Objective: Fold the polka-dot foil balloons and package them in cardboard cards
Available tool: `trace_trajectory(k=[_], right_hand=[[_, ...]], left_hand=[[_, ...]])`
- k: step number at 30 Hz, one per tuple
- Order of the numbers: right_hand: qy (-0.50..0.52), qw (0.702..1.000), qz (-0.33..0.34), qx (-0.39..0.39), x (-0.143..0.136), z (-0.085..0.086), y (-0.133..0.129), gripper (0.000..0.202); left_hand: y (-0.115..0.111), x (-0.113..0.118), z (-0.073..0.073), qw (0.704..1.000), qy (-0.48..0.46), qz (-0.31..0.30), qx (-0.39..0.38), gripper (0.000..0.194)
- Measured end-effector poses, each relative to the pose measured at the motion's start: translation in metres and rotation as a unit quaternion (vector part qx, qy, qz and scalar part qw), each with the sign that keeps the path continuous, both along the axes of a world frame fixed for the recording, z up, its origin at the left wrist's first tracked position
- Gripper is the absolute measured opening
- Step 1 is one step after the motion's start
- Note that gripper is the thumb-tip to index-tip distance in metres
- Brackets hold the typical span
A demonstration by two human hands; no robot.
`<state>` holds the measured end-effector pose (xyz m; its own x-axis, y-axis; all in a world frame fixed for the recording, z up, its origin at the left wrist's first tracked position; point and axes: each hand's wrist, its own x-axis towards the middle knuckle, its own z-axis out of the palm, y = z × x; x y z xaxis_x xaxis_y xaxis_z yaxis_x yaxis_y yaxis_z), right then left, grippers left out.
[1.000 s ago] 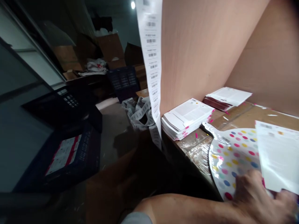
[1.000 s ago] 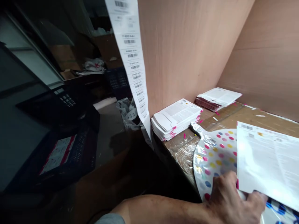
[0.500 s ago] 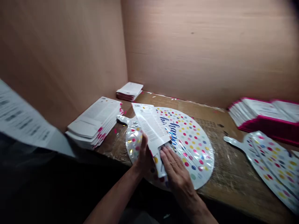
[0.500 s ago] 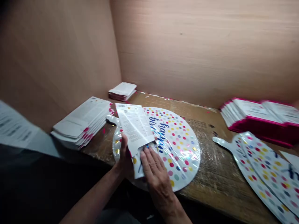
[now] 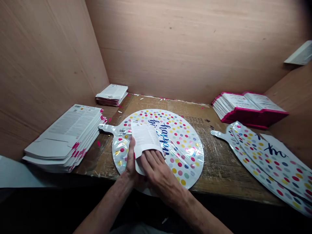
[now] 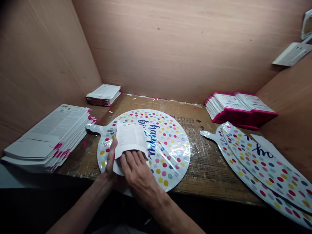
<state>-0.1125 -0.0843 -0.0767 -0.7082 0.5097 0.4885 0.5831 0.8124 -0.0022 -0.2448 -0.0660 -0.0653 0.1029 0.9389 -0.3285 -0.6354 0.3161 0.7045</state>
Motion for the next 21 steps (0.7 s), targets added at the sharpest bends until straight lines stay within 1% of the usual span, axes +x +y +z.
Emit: trace_trajectory(k=[1, 2, 3, 4, 5, 6, 7, 8, 9, 10, 11, 12, 14, 16, 17, 21], right_hand=[[0.003, 1.0, -0.011, 0.009, 0.005, -0.007, -0.006, 0.038], [0.005, 0.999, -0.031, 0.015, 0.011, -0.016, -0.012, 0.039], [0.006, 0.998, -0.056, 0.019, 0.018, -0.025, -0.018, 0.04], [0.005, 0.997, -0.079, 0.021, 0.025, -0.033, -0.024, 0.04], [0.001, 0.995, -0.098, 0.019, 0.031, -0.039, -0.029, 0.039], [-0.005, 0.995, -0.103, 0.015, 0.038, -0.041, -0.034, 0.037], [-0.006, 0.995, -0.094, 0.013, 0.043, -0.041, -0.038, 0.035], [0.003, 0.997, -0.077, 0.011, 0.049, -0.037, -0.04, 0.032], [0.02, 0.998, -0.056, 0.005, 0.055, -0.032, -0.041, 0.029], [0.041, 0.998, -0.038, -0.002, 0.061, -0.026, -0.041, 0.026], [0.064, 0.998, -0.029, -0.006, 0.067, -0.02, -0.04, 0.024], [0.083, 0.996, -0.034, -0.007, 0.074, -0.015, -0.037, 0.023], [0.091, 0.993, -0.079, -0.006, 0.088, -0.01, -0.03, 0.02], [0.068, 0.991, -0.115, -0.011, 0.099, -0.011, -0.024, 0.018], [0.052, 0.992, -0.117, -0.019, 0.103, -0.013, -0.022, 0.017], [-0.004, 0.997, -0.069, -0.042, 0.107, -0.019, -0.02, 0.018]], left_hand=[[0.001, -0.011, 0.002, 0.997, 0.063, -0.034, -0.012, 0.072], [0.002, -0.021, 0.004, 0.984, 0.156, -0.08, -0.026, 0.066], [0.002, -0.029, 0.006, 0.953, 0.278, -0.116, -0.031, 0.059], [0.002, -0.035, 0.008, 0.9, 0.418, -0.124, -0.026, 0.054], [0.003, -0.038, 0.009, 0.826, 0.555, -0.101, -0.006, 0.051], [0.005, -0.037, 0.01, 0.744, 0.665, -0.057, 0.034, 0.048], [0.008, -0.033, 0.009, 0.669, 0.737, -0.014, 0.092, 0.044], [0.011, -0.026, 0.005, 0.613, 0.773, 0.004, 0.163, 0.038], [0.014, -0.017, 0.001, 0.577, 0.782, -0.012, 0.237, 0.034], [0.018, -0.008, -0.006, 0.553, 0.772, -0.055, 0.308, 0.034], [0.021, 0.002, -0.013, 0.533, 0.754, -0.106, 0.368, 0.037], [0.023, 0.01, -0.02, 0.516, 0.736, -0.153, 0.41, 0.04], [0.027, 0.023, -0.031, 0.496, 0.714, -0.211, 0.447, 0.043], [0.028, 0.029, -0.037, 0.496, 0.7, -0.234, 0.456, 0.044], [0.029, 0.029, -0.038, 0.501, 0.695, -0.242, 0.456, 0.044], [0.028, 0.028, -0.036, 0.524, 0.678, -0.257, 0.447, 0.046]])
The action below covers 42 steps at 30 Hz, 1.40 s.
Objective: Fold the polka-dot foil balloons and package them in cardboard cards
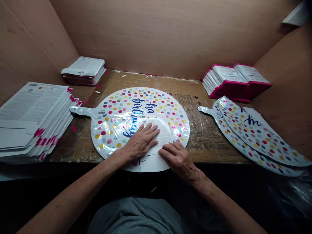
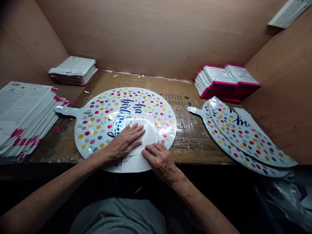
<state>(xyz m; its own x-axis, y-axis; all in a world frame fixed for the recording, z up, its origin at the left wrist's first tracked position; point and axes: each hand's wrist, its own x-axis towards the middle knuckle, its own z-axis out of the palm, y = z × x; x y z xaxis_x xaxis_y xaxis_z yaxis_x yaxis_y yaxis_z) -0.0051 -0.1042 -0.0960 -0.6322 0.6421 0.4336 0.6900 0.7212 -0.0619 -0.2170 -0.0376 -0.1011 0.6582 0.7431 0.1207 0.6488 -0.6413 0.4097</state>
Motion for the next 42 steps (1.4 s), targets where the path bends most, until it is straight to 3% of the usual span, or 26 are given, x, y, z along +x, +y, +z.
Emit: trace_trajectory(k=[7, 11, 14, 16, 19, 23, 26, 30, 33, 36, 39, 42], right_hand=[[-0.099, 0.995, -0.007, 0.011, -0.024, 0.01, 0.012, 0.027], [-0.133, 0.991, 0.015, -0.02, -0.01, 0.02, 0.002, 0.029], [-0.075, 0.994, 0.065, -0.055, 0.02, 0.02, -0.026, 0.037], [-0.011, 0.998, 0.052, -0.03, 0.036, 0.015, -0.042, 0.04], [0.034, 0.999, 0.006, 0.034, 0.04, 0.003, -0.05, 0.029], [0.002, 0.997, 0.018, 0.076, 0.027, -0.011, -0.04, 0.029], [-0.005, 0.995, 0.024, 0.093, 0.023, -0.015, -0.036, 0.026], [0.045, 0.997, 0.015, 0.067, 0.022, -0.013, -0.033, 0.021], [0.121, 0.992, -0.022, -0.039, 0.015, -0.007, -0.026, 0.021], [0.171, 0.976, -0.094, -0.099, 0.007, -0.005, -0.019, 0.027], [0.098, 0.991, -0.087, -0.039, 0.012, -0.01, -0.019, 0.042], [0.034, 0.998, -0.021, 0.039, 0.028, -0.016, -0.029, 0.038]], left_hand=[[0.004, -0.001, 0.005, 1.0, 0.007, -0.005, -0.019, 0.049], [0.007, 0.003, 0.01, 0.999, 0.027, -0.035, -0.013, 0.049], [0.01, 0.006, 0.007, 0.999, 0.018, -0.048, 0.007, 0.049], [0.012, 0.009, 0.005, 0.998, 0.01, -0.066, 0.021, 0.048], [0.011, 0.012, 0.004, 0.996, -0.008, -0.075, 0.046, 0.043], [-0.013, 0.005, 0.008, 0.99, -0.099, -0.009, 0.102, 0.023], [-0.043, -0.01, 0.008, 0.983, -0.143, -0.024, 0.11, 0.018], [-0.07, -0.023, 0.008, 0.99, -0.114, -0.053, 0.07, 0.046], [-0.073, -0.016, 0.009, 0.991, -0.118, -0.001, 0.059, 0.025], [-0.069, 0.001, 0.006, 0.985, -0.095, 0.129, 0.065, 0.031], [-0.064, 0.015, -0.005, 0.958, -0.054, 0.266, 0.09, 0.026], [-0.065, 0.02, -0.013, 0.943, -0.065, 0.311, 0.101, 0.046]])
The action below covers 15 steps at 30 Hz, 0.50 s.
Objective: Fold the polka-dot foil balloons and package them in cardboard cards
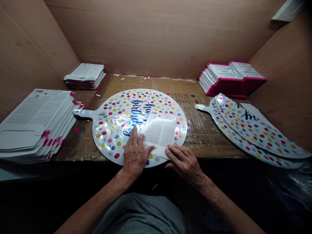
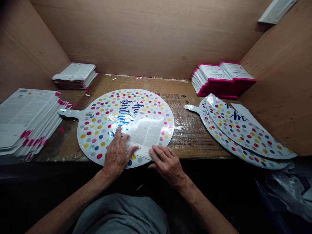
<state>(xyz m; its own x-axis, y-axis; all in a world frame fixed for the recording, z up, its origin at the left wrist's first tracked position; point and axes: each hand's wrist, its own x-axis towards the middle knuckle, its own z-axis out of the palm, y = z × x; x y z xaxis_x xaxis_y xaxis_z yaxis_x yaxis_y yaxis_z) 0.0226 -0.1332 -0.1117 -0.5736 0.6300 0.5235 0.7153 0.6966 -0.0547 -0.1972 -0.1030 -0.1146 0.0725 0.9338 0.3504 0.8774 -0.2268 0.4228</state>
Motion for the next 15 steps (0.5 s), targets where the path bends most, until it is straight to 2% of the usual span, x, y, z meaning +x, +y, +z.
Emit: trace_trajectory(k=[1, 3, 5, 6, 7, 9, 11, 13, 15], right_hand=[[0.01, 1.0, 0.005, 0.02, 0.005, 0.0, -0.003, 0.032], [0.059, 0.997, -0.008, 0.041, 0.012, 0.002, -0.007, 0.032], [0.113, 0.992, -0.02, 0.047, 0.012, 0.006, -0.005, 0.037], [0.133, 0.99, -0.02, 0.053, 0.009, 0.008, -0.002, 0.038], [0.142, 0.988, -0.011, 0.057, 0.005, 0.011, 0.003, 0.039], [0.132, 0.99, 0.013, 0.054, -0.009, 0.016, 0.016, 0.032], [0.115, 0.993, 0.009, 0.038, -0.028, 0.02, 0.031, 0.025], [0.112, 0.993, -0.02, 0.014, -0.051, 0.026, 0.046, 0.026], [0.113, 0.993, -0.037, -0.026, -0.075, 0.033, 0.059, 0.021]], left_hand=[[-0.002, 0.0, 0.001, 1.0, -0.019, 0.001, -0.001, 0.056], [-0.008, 0.001, 0.01, 0.996, -0.084, 0.017, -0.014, 0.069], [-0.012, 0.001, 0.024, 0.977, -0.197, 0.042, -0.068, 0.069], [-0.013, 0.001, 0.032, 0.954, -0.271, 0.047, -0.119, 0.065], [-0.012, 0.001, 0.039, 0.917, -0.351, 0.048, -0.181, 0.06], [-0.007, 0.0, 0.047, 0.816, -0.504, 0.048, -0.278, 0.052], [0.002, -0.002, 0.048, 0.734, -0.609, 0.071, -0.292, 0.049], [0.012, -0.006, 0.045, 0.694, -0.665, 0.09, -0.26, 0.051], [0.02, -0.012, 0.041, 0.678, -0.692, 0.087, -0.231, 0.056]])
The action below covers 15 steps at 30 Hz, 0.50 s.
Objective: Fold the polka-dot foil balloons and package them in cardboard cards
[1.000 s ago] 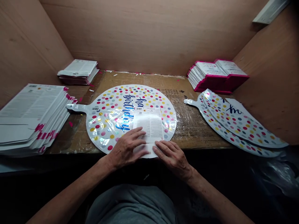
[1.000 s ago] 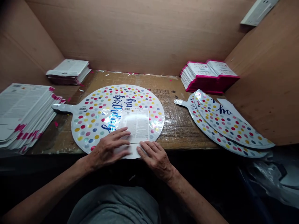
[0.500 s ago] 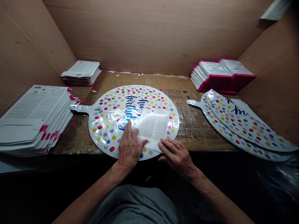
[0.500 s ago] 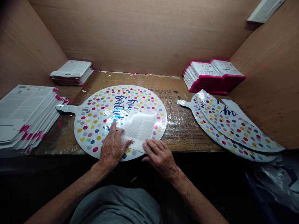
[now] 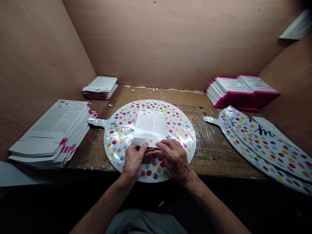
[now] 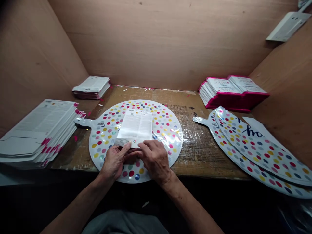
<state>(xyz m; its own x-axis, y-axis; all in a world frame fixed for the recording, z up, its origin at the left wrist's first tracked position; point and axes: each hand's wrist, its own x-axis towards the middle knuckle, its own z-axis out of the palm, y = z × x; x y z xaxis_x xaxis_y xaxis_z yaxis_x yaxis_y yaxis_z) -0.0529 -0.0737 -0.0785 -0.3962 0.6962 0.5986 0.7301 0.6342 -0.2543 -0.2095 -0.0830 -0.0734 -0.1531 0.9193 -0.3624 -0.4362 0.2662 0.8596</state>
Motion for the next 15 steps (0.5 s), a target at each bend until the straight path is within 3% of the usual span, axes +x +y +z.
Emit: trace_trajectory(k=[5, 10, 13, 15], right_hand=[[-0.08, 0.988, 0.01, -0.132, -0.053, 0.019, 0.028, 0.011], [-0.204, 0.957, 0.07, -0.194, -0.081, 0.031, 0.057, 0.009], [-0.145, 0.964, 0.115, -0.19, -0.088, 0.027, 0.066, 0.017], [-0.069, 0.972, 0.146, -0.168, -0.093, 0.019, 0.058, 0.018]], left_hand=[[0.007, -0.023, -0.007, 0.994, 0.012, 0.081, 0.078, 0.056], [0.009, -0.055, -0.012, 0.991, 0.106, 0.066, 0.057, 0.049], [0.021, -0.077, -0.008, 0.985, 0.137, 0.077, 0.072, 0.044], [0.039, -0.093, -0.001, 0.978, 0.156, 0.107, 0.083, 0.039]])
